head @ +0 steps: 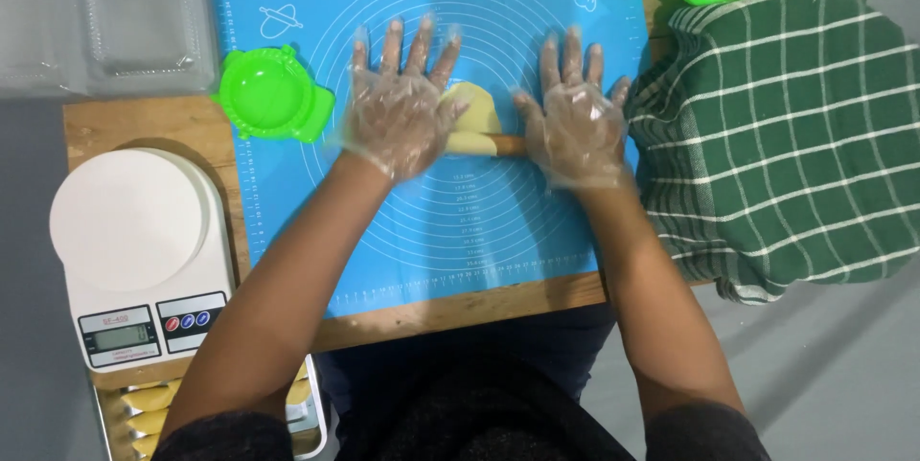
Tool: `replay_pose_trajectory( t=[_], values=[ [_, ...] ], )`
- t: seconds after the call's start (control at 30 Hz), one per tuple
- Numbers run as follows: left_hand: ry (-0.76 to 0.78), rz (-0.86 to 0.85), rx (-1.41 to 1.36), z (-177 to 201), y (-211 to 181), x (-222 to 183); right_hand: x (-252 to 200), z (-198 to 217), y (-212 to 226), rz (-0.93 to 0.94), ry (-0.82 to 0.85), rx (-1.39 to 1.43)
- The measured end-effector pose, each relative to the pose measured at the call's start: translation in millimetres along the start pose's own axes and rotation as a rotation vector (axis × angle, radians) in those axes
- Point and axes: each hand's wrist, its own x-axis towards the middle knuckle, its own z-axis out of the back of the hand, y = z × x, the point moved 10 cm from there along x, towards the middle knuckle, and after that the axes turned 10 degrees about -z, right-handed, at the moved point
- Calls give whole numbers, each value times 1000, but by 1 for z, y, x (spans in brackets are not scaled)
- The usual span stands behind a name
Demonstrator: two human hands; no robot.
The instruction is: Rolling out dough with a rolling pin, adding filling, and using a plastic mold to shape and seal individual pastries.
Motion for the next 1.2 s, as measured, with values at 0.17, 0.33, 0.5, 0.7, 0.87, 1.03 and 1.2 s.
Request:
replay_pose_trajectory(
  t=[0.17, 0.33, 0.5, 0.7, 0.87, 1.03, 1.2],
  values=[
    [-217, -85, 120, -3, -29, -52, -46, -30, -9, 60, -213, -54],
    [-229, -143, 226, -6, -55, -95, -93, -18, -6, 12, -17, -79],
    [-384, -191, 85, -17, -52, -113, -112, -34, -11, 62, -12, -108],
    [-386, -150, 266, -17, -50, -125, -137, -27, -10, 87, -8, 58],
    [-337, -151, 211, 6, -50, -114, -124, -19, -13, 35, -6, 62],
    [-293, -80, 170, 13, -40, -75, -82, -11, -12, -28, -37, -56],
    [-163, -73, 49, 21, -28, -34, -32, 7, -6, -14, -130, -37]
  ],
)
